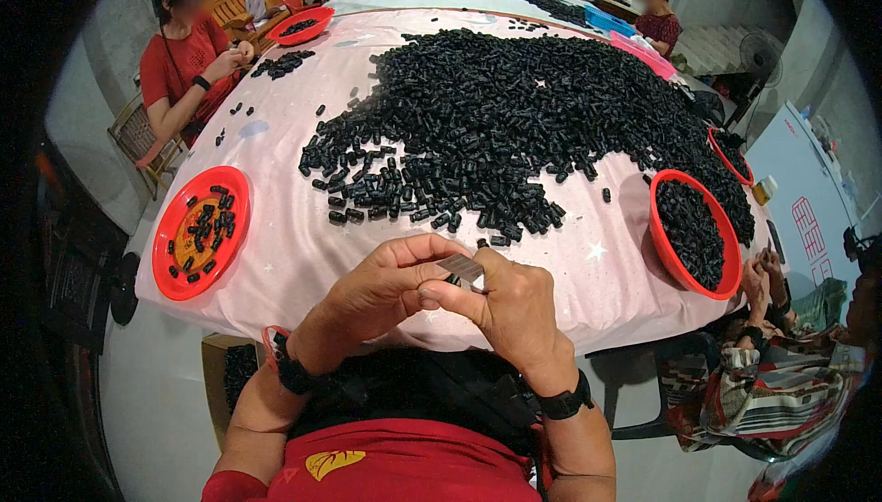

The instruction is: Sorting or inspecting small black plastic components at a production table.

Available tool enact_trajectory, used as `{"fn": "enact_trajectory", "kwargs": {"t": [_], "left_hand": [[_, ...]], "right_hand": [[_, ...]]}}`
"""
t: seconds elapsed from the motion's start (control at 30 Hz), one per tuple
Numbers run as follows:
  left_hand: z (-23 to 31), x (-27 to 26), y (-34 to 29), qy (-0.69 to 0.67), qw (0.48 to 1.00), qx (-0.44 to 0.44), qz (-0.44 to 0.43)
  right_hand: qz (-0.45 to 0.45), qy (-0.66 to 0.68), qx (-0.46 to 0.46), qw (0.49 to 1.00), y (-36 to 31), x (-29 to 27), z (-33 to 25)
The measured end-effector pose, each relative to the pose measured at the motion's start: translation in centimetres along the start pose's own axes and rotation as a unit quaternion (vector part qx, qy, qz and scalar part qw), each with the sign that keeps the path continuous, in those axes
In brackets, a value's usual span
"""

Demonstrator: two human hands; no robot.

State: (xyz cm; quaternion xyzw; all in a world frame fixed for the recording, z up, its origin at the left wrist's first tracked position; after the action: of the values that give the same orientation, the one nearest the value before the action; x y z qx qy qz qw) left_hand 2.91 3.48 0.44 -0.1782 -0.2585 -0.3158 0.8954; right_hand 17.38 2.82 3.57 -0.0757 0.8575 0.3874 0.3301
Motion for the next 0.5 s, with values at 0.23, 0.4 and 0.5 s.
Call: {"fn": "enact_trajectory", "kwargs": {"t": [0.23,0.4,0.5], "left_hand": [[0.18,0.11,-0.03,0.006,1.000,0.006,-0.011],[0.15,0.09,-0.01,0.003,1.000,0.014,-0.016],[0.29,0.20,-0.01,0.010,1.000,0.013,-0.018]], "right_hand": [[-0.011,0.032,0.019,0.999,-0.15,0.21,0.37],[-0.005,0.029,0.008,1.000,-0.02,0.05,-0.01],[-0.005,0.074,0.039,0.996,-0.36,0.36,0.48]]}}
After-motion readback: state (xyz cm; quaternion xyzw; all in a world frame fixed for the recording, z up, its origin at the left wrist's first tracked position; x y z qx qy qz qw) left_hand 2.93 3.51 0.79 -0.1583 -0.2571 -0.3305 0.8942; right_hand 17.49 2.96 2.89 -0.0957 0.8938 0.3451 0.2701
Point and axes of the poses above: each hand's wrist, its own y-axis towards the middle knuckle, its own x-axis out of the palm, z = x × y, the point moved 4 cm from there along y, towards the middle knuckle, and after that the axes turned 9 degrees about -x, right-handed, at the moved point
